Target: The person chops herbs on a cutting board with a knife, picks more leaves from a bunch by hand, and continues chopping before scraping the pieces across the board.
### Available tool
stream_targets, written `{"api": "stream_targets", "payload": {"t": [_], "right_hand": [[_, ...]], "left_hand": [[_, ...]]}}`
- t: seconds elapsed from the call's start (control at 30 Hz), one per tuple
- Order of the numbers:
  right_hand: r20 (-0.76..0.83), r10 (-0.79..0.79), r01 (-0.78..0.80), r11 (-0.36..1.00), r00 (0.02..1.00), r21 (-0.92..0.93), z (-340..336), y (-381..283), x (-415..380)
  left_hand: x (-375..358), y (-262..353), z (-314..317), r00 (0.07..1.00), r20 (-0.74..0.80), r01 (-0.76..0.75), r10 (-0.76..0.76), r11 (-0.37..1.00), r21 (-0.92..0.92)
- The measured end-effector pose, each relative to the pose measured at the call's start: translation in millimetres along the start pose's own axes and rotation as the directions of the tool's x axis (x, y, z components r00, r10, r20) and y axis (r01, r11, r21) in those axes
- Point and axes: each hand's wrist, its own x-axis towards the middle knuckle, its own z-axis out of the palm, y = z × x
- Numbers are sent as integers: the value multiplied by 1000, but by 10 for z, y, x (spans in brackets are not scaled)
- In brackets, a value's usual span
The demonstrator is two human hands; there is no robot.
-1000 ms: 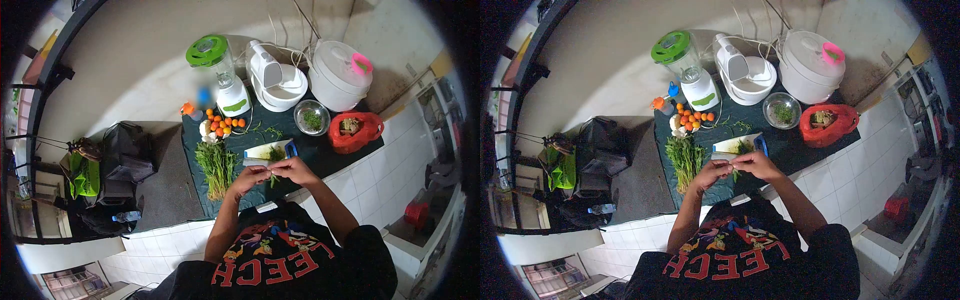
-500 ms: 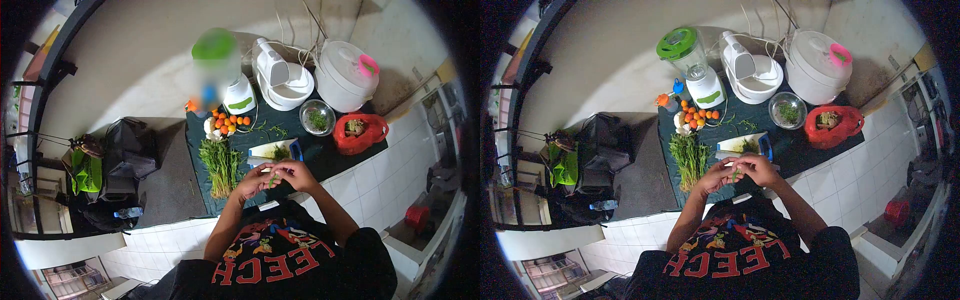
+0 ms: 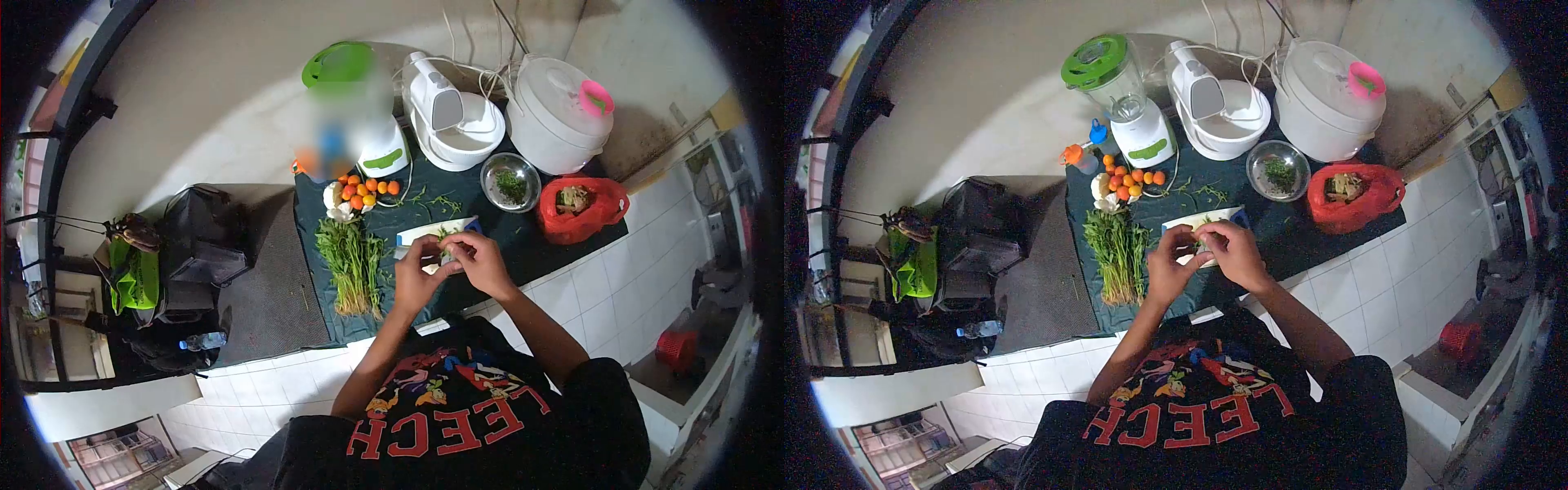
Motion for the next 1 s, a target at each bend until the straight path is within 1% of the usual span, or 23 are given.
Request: {"api": "stream_targets", "payload": {"t": [0.07,0.13,0.17,0.23,0.27,0.33,0.37,0.4,0.43,0.47,0.53,0.57,0.63,0.67,0.7,0.73,0.77,0.83,0.87,0.9,0.93,0.97,1.0], "right_hand": [[13,15,-15,1000,1000,24,-40,109,6],[31,32,-33,998,999,48,-77,110,-14],[43,32,-33,999,999,40,-106,107,-32],[54,24,-25,999,998,30,-145,70,-44],[41,26,-27,999,999,34,-158,57,-54],[24,25,-26,999,999,33,-209,44,-48],[28,38,-38,999,999,3,-243,45,-47],[32,53,-52,998,998,-26,-270,51,-59],[32,54,-53,998,998,-29,-283,68,-72],[11,32,-32,999,999,-37,-289,90,-77],[-14,10,-11,999,1000,-51,-315,97,-78],[0,27,-27,999,1000,-40,-327,99,-80],[12,45,-44,998,999,-35,-351,104,-77],[13,24,-23,999,1000,-28,-353,113,-74],[14,3,-3,1000,1000,-19,-358,93,-67],[16,3,-3,1000,1000,-20,-375,70,-62],[45,18,-17,999,999,-40,-400,42,-62],[76,38,-33,998,996,-58,-407,1,-83],[51,0,3,998,999,-63,-394,-9,-93],[24,-42,44,997,999,-69,-385,-16,-80],[21,-44,45,997,999,-66,-373,-6,-73],[1,-41,41,996,999,-75,-357,21,-69],[-20,-37,36,996,999,-84,-344,30,-60]], "left_hand": [[25,-21,52,1000,-8,0,0,1000,24],[-18,4,110,998,-46,35,-37,998,-48],[-32,6,133,998,-50,33,-36,998,-51],[-34,7,166,997,-76,29,-24,997,68],[-39,9,176,997,-78,23,-18,997,67],[-42,96,170,995,-78,-54,67,986,158],[-46,94,173,995,-78,-56,69,986,154],[-58,87,177,991,-76,-93,108,980,174],[-71,80,193,986,-73,-131,147,972,195],[-94,80,220,986,-72,-132,149,972,193],[-159,94,284,989,-138,-52,59,997,52],[-189,70,320,989,-135,-54,60,997,47],[-223,-20,396,983,-184,-13,-20,984,-180],[-215,-71,420,983,-183,-14,-21,983,-184],[-190,-85,426,979,-196,20,-62,978,-208],[-168,-98,424,973,-208,54,-104,971,-232],[-145,-111,408,972,-210,56,-106,971,-232],[-101,-96,343,980,-197,36,-31,999,20],[-97,-84,317,980,-196,39,-34,999,21],[-69,-66,286,987,-157,-16,37,991,135],[-48,-48,256,989,-109,-74,104,966,246],[-38,-69,233,989,-106,-76,105,965,249],[-28,-88,210,976,-59,-178,209,925,337]]}}
